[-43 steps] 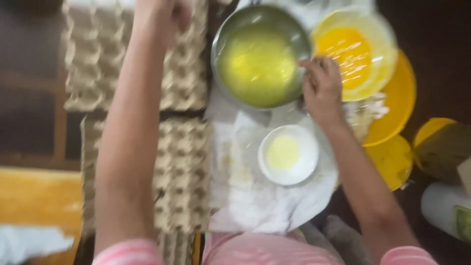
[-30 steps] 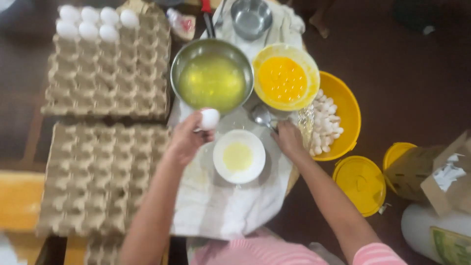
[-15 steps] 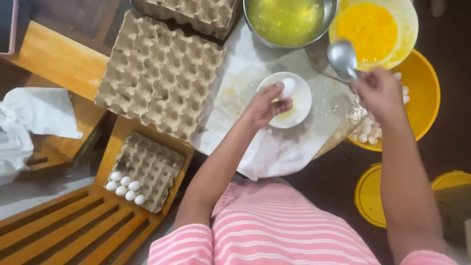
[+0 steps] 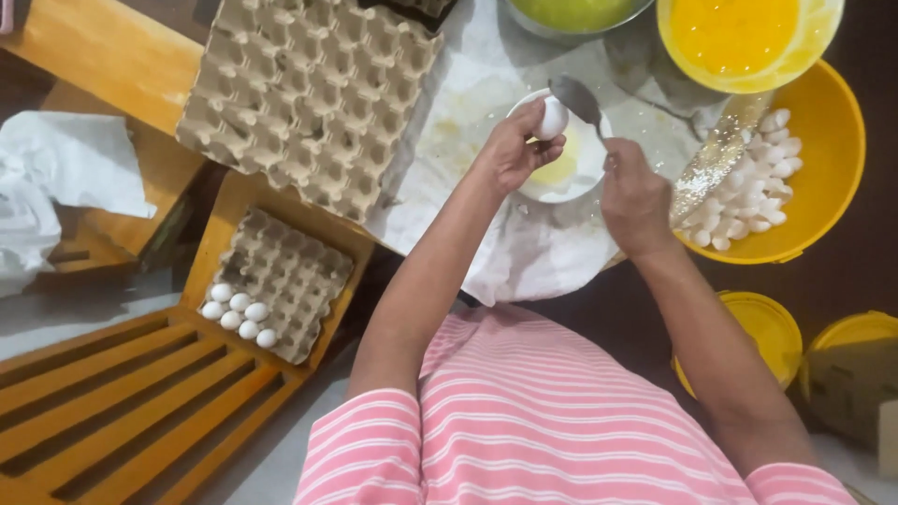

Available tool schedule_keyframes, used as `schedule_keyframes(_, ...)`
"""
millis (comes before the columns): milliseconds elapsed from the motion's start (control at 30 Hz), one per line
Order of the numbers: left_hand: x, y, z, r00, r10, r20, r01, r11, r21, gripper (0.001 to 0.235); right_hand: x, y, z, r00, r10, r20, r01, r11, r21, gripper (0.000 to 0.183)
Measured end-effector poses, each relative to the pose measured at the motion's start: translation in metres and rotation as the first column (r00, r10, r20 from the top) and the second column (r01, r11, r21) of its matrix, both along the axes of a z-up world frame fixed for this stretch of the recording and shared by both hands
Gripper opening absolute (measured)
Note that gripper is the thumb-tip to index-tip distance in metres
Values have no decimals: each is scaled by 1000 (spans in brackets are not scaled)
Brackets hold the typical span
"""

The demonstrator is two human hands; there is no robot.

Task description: The person cracks eggs into a small white bowl and separates the yolks from the whites by hand. The yolks are placed into a yellow bowl, while the whites are poured into a metal bowl. The empty eggshells are discarded into a yellow bucket.

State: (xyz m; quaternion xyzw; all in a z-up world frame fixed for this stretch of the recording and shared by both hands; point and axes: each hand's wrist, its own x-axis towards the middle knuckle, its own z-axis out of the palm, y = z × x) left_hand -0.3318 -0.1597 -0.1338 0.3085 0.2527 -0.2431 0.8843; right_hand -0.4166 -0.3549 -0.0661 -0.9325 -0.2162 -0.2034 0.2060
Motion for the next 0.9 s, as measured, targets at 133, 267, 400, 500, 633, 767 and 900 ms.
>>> schedule_keyframes(133,-6,2,13,999,14,31,-14,1000,3,53,-9,1,31,990,73,125,-91,985,150,24)
schedule_keyframes(267,0,-8,-2,1000,1,23,0,1000,-29,32,-10,-4,8,998,56,33,-52,993,-109,29)
schedule_keyframes(400,3,-8,-7,999,-20,28,23,995,-101,40,-11,-4,18,996,42,72,-38,998,-53,34)
schedule_keyframes(500,3,-7,3,999,-27,36,33,984,-176,54,-13,-10,19,994,30,101,-34,999,38,29)
schedule_keyframes(633,4,-9,-19,994,-58,95,92,911,-403,61,-22,-16,11,989,35,142,-47,995,84,24)
schedule_keyframes(767,9,-17,-16,994,-91,56,104,932,-346,44,-17,-27,-3,995,54,84,-47,996,-79,27)
schedule_keyframes(900,3,-10,16,988,-145,49,153,955,-253,55,5,-39,-13,990,-105,-97,121,976,179,18)
